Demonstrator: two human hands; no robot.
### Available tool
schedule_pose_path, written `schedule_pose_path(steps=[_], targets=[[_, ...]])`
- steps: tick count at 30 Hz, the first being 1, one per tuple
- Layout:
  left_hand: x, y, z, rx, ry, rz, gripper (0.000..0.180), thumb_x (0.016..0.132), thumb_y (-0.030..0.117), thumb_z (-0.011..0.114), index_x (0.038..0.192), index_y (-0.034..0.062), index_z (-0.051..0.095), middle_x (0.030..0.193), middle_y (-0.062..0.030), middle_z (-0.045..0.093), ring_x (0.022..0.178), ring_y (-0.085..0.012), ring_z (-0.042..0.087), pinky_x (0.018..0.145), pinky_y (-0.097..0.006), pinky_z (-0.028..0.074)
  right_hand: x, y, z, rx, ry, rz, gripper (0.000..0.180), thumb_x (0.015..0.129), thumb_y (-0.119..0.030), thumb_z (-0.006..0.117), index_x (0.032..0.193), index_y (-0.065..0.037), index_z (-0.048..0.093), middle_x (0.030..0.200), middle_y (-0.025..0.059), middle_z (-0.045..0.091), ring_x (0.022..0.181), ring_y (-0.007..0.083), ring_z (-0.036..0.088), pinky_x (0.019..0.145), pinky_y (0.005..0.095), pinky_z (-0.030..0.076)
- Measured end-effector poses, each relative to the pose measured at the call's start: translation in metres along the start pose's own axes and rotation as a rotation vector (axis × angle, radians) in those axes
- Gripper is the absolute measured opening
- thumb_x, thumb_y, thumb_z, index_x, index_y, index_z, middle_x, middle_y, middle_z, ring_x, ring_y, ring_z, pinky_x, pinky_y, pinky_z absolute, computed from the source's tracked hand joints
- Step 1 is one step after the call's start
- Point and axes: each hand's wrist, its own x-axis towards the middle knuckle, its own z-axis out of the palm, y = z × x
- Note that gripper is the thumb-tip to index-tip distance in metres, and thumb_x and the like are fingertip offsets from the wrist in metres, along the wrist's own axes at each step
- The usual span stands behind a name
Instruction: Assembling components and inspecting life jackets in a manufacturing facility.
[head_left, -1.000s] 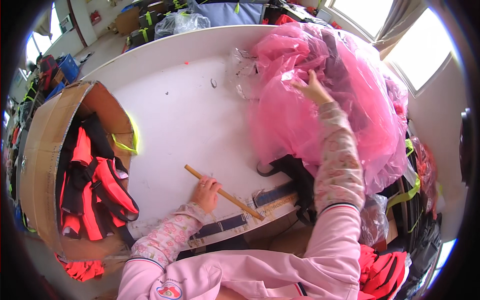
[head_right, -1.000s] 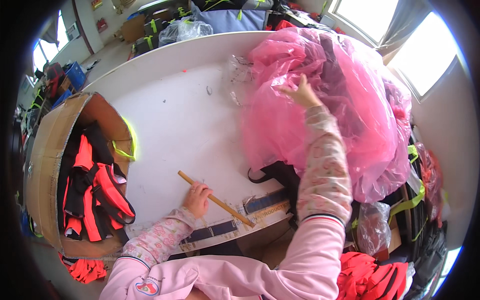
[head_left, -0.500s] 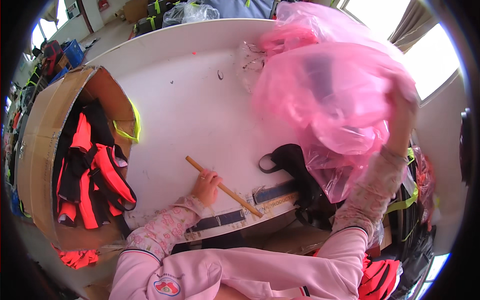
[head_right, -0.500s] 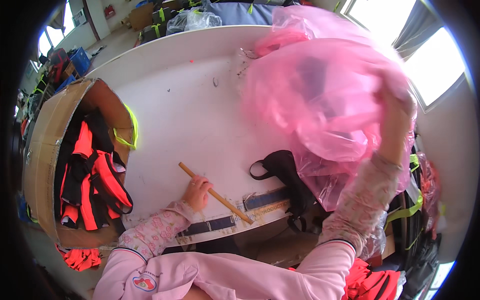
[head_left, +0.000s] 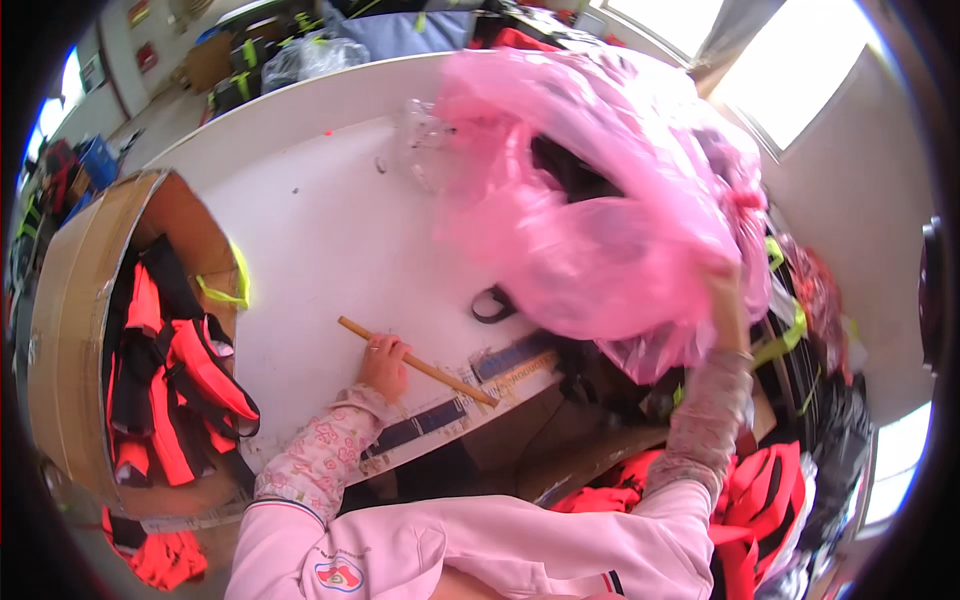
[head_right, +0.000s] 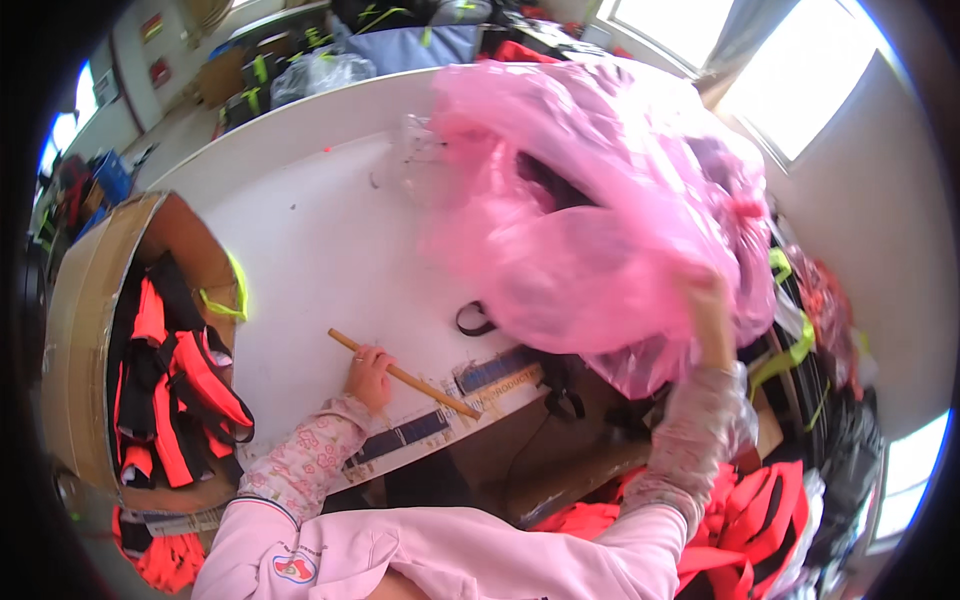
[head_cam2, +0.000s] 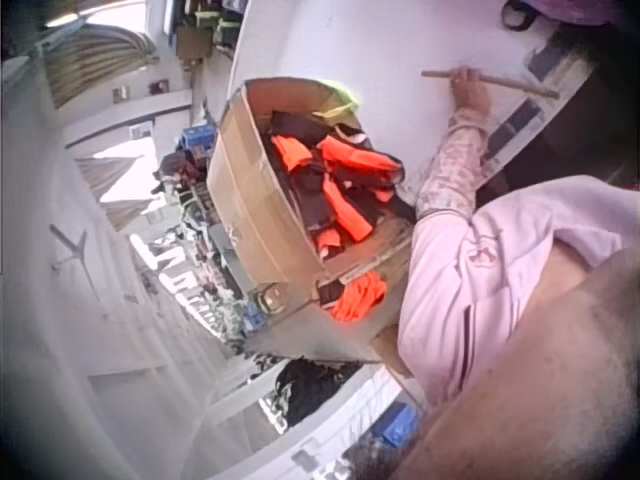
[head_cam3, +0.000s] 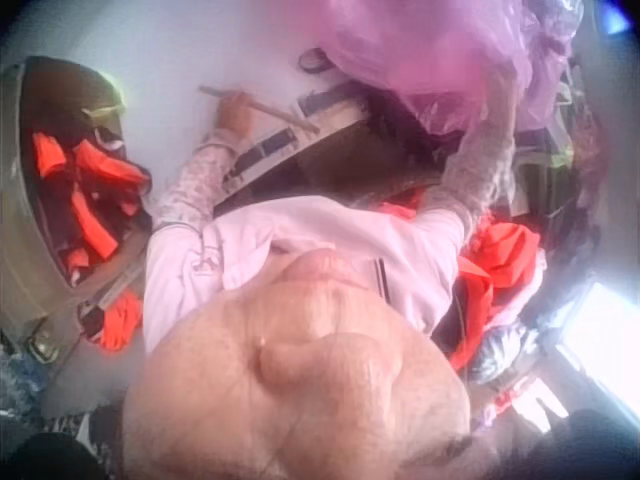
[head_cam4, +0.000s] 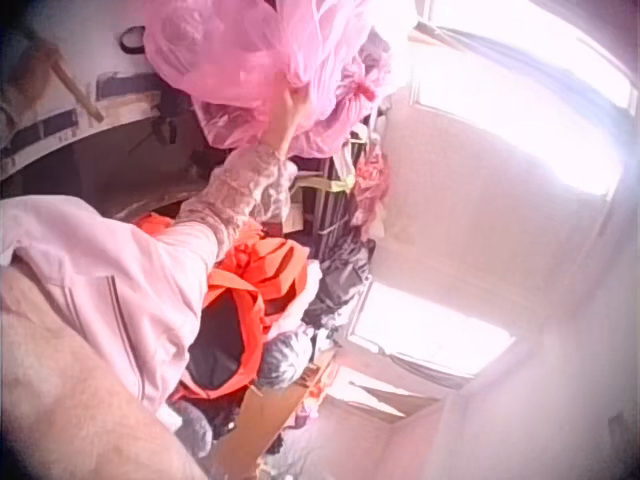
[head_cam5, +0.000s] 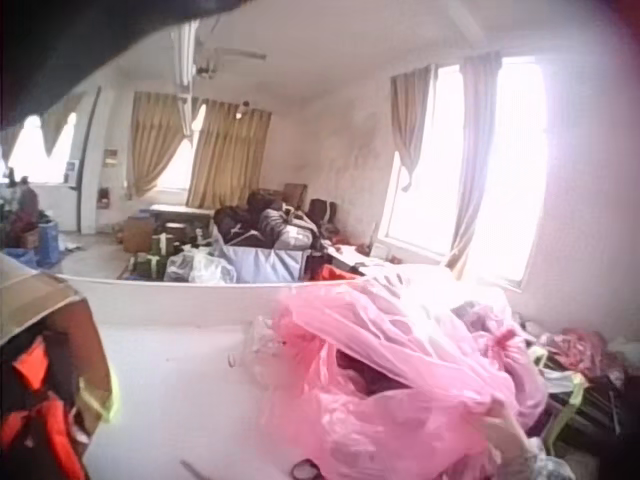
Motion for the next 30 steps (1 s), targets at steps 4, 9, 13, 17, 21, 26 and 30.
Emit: schedule_pose_path(steps=[4,9,13,17,21,26,30], targets=[[-0.008,-0.009,0.005,0.075,0.031,0.04,0.029,0.066,-0.001,0.055,0.094,0.0066,0.056,0.1,-0.0136,0.051,0.101,-0.0365,0.046,0.096,-0.046,0.036,-0.039,-0.044,0.092,-0.268,-0.391,-0.479,0.064,0.073,-0.008,0.07,0.131,-0.003,0.043,0.13,0.0186,0.048,0.124,0.0277,0.044,0.101,0.0347,0.036],[-0.007,-0.017,0.014,0.046,0.002,0.045,0.029,0.067,-0.001,0.055,0.095,0.0065,0.056,0.101,-0.0139,0.051,0.102,-0.0368,0.046,0.096,-0.046,0.036,-0.044,-0.073,0.076,-0.069,-0.24,-0.534,0.05,0.075,-0.001,0.067,0.122,-0.004,0.053,0.122,0.0136,0.054,0.114,0.0216,0.052,0.091,0.0311,0.046],[-0.008,-0.008,0.005,0.023,-0.027,0.012,0.029,0.068,0.0,0.055,0.096,0.0063,0.056,0.102,-0.0141,0.051,0.102,-0.0368,0.047,0.097,-0.047,0.035,-0.032,-0.04,0.027,-0.113,0.172,-0.281,0.032,0.083,-0.005,0.062,0.115,-0.006,0.06,0.097,0.0054,0.065,0.083,0.0123,0.063,0.073,0.0256,0.051],[-0.003,-0.003,0.006,0.019,-0.063,-0.004,0.027,0.07,0.001,0.055,0.097,0.006,0.056,0.103,-0.0149,0.051,0.103,-0.0366,0.047,0.099,-0.048,0.034,0.001,0.049,-0.038,-0.026,0.487,-0.102,0.022,0.088,-0.004,0.055,0.108,-0.007,0.062,0.087,0.0053,0.065,0.071,0.0106,0.061,0.062,0.0219,0.05],[-0.001,-0.002,-0.001,0.043,-0.097,-0.019,0.029,0.072,0.001,0.055,0.101,0.0058,0.054,0.106,-0.0158,0.05,0.104,-0.0366,0.047,0.101,-0.05,0.032,0.045,0.143,-0.095,-0.104,0.717,0.136,0.025,0.083,-0.007,0.054,0.107,-0.004,0.062,0.078,0.007,0.066,0.066,0.0135,0.062,0.06,0.025,0.05],[0.011,0.013,0.0,0.096,-0.126,0.001,0.034,0.071,-0.001,0.055,0.104,0.0066,0.053,0.107,-0.0154,0.05,0.106,-0.0364,0.047,0.102,-0.051,0.031,0.053,0.269,-0.174,-0.771,0.819,0.513,0.039,0.073,-0.02,0.059,0.11,-0.008,0.061,0.092,0.0164,0.066,0.092,0.0355,0.062,0.085,0.0374,0.048],[0.004,0.009,0.003,0.169,-0.168,-0.035,0.036,0.069,-0.003,0.054,0.104,0.007,0.053,0.109,-0.0152,0.048,0.11,-0.0367,0.044,0.102,-0.05,0.031,0.06,0.286,-0.169,-0.701,0.809,0.895,0.056,0.07,-0.024,0.066,0.122,-0.01,0.051,0.122,0.0216,0.051,0.113,0.036,0.05,0.095,0.0409,0.042]])
